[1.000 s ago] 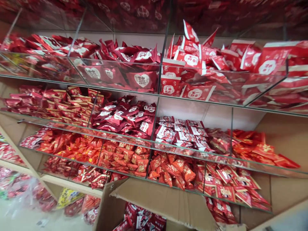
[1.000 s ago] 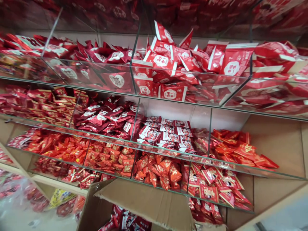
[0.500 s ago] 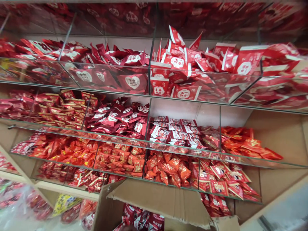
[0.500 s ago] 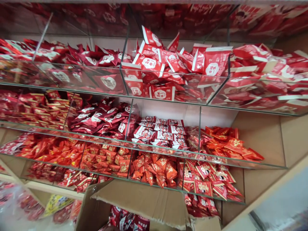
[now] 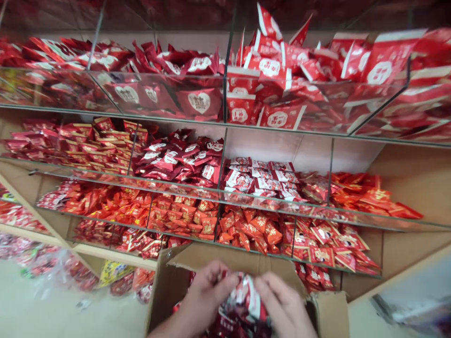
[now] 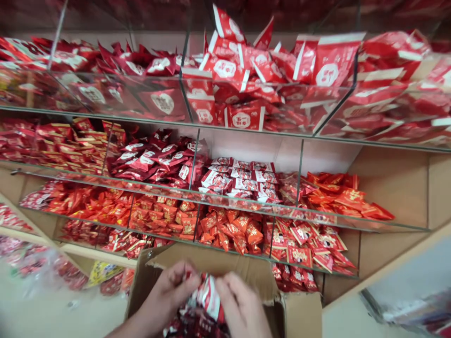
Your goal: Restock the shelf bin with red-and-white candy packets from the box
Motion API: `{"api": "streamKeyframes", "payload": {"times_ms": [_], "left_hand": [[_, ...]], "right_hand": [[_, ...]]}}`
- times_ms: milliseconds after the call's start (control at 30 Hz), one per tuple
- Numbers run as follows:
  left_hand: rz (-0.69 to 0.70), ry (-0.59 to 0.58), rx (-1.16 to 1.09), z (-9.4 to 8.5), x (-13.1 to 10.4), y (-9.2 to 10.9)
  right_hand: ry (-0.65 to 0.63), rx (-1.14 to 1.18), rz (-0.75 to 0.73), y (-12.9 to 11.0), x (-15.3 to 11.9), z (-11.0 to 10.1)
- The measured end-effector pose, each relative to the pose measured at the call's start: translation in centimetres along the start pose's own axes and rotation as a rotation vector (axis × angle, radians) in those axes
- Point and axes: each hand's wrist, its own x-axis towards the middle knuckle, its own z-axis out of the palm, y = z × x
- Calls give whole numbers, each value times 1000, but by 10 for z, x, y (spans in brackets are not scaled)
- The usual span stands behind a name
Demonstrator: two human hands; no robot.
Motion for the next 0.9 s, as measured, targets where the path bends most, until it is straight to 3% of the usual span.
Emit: {"api": "streamKeyframes", "payload": {"times_ms": [133,333,467,600,667,800,900], "left_hand": [[-25,18,-116,17,18,24],[56,-104,-59,12,27,26],[127,-47,-7,6,28,23],[218,-43,276,1,25,20],[218,-49,313,2,22,18],[132,-27,101,6,19,17],[81,-94,160,8,17,19]], "right_hand": [[25,252,-12,-21,22,-13],[-4,426,32,-16,36,-16],[-29,304,-89,-12,33,-18],[-100,62,-156,-12,27,-22],[-90,102,-147,-10,25,-18],[-82,349,-48,-3,21,-10],[-118,325,-28,-2,18,-12]]}}
